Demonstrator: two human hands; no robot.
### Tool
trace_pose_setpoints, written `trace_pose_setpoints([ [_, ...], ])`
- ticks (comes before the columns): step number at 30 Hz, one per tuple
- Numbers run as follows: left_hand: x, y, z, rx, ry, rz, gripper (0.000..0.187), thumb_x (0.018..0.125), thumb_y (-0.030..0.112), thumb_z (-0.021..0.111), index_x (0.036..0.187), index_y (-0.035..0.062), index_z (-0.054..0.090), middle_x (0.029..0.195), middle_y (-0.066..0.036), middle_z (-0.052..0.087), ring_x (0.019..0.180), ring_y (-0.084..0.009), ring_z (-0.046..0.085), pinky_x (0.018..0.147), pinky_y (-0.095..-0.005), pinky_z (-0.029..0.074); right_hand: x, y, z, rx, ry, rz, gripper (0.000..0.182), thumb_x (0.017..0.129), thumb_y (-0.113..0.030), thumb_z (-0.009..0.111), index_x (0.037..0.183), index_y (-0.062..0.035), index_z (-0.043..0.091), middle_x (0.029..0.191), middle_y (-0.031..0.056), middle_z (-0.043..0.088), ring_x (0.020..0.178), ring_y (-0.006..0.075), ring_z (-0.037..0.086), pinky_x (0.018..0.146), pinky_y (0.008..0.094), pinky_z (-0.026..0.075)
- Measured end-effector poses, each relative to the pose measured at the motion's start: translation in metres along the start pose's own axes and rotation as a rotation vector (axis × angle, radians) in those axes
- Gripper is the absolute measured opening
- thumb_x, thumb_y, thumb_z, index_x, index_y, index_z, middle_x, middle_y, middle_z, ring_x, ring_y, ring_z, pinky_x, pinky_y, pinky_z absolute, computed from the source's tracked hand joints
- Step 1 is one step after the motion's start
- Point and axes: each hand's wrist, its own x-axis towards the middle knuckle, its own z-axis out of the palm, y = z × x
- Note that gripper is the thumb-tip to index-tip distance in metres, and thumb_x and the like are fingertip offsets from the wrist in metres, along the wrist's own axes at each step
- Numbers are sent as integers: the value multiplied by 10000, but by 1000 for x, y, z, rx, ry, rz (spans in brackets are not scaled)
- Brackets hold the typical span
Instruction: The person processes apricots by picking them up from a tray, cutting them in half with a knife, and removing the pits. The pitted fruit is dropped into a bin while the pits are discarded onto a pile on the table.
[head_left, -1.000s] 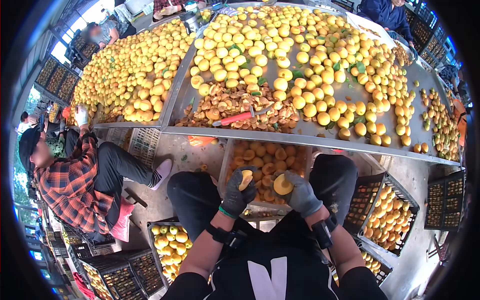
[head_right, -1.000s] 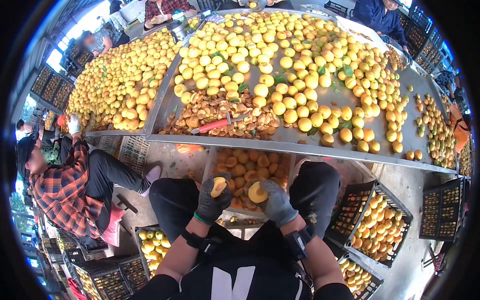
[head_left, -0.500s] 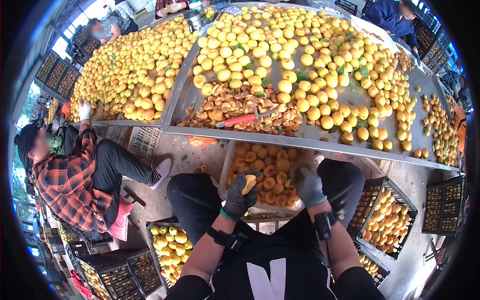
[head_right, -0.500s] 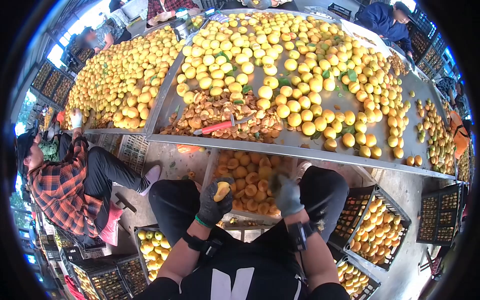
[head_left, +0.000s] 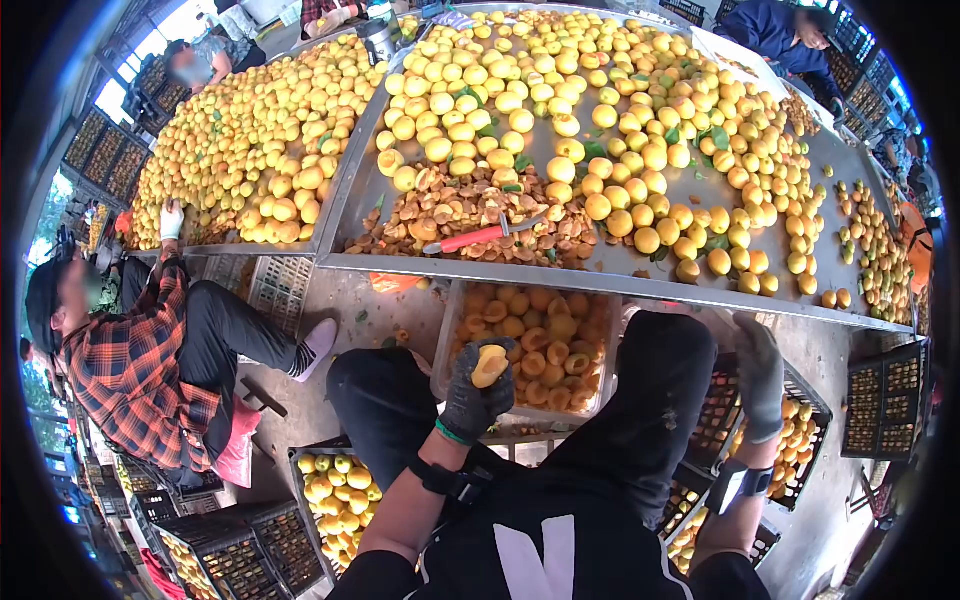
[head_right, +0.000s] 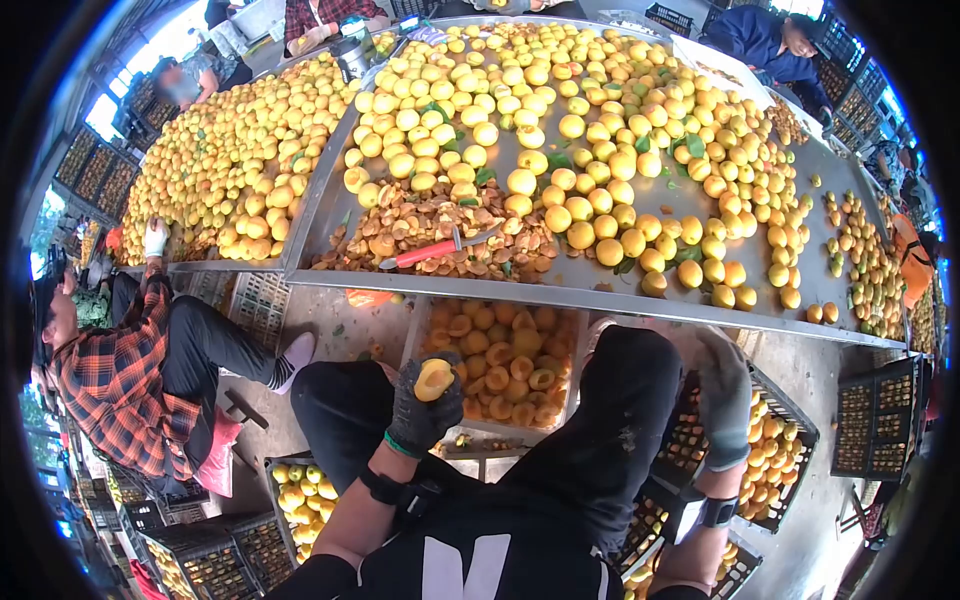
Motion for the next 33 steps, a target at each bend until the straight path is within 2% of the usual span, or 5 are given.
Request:
trace_pose_setpoints([
  [4, 3, -7, 16, 63, -42, 2, 475, 953, 475, 439, 1194, 79, 543, 641, 22, 468, 440, -76, 364, 404, -217, 297, 2, -14, 22, -444, 195, -468, 283, 897, -93, 579, 1168, -10, 581, 1109, 115, 633, 1026, 212, 583, 896, 335, 454],
  [10, 5, -16, 49, 380, -105, 153, 416, 987, 373, 414, 1266, 77, 504, 815, -9, 572, 522, -104, 485, 477, -243, 401, -65, 16, 163, 1006, -820, 257, 583, 968, -198, 510, 1457, -37, 236, 1137, 37, 522, 955, 70, 512, 837, 212, 437],
  [13, 17, -15, 49, 1031, -96, 709, 430, 982, 341, 431, 1316, 73, 474, 1005, -36, 626, 716, -174, 611, 655, -307, 509, -73, -21, 188, 1016, -647, 451, 533, 950, -161, 567, 1400, -8, 326, 1091, 13, 540, 950, 94, 531, 858, 242, 455],
  [23, 45, 53, 74, 1753, 75, 861, 501, 852, 291, 656, 1244, -1, 543, 1028, -195, 643, 853, -348, 639, 716, -399, 520, -5, -24, 184, 1342, -298, 445, 309, 854, -48, 625, 1127, -66, 480, 1063, 90, 554, 982, 193, 580, 826, 350, 512],
  [33, 136, 113, 53, 2097, 263, 1104, 357, 705, 116, 670, 1045, 32, 600, 949, -176, 591, 898, -383, 568, 828, -486, 464, 51, 11, 189, 1110, -796, 622, 307, 821, -142, 566, 1078, 26, 561, 947, 149, 610, 877, 242, 626, 746, 338, 517],
])
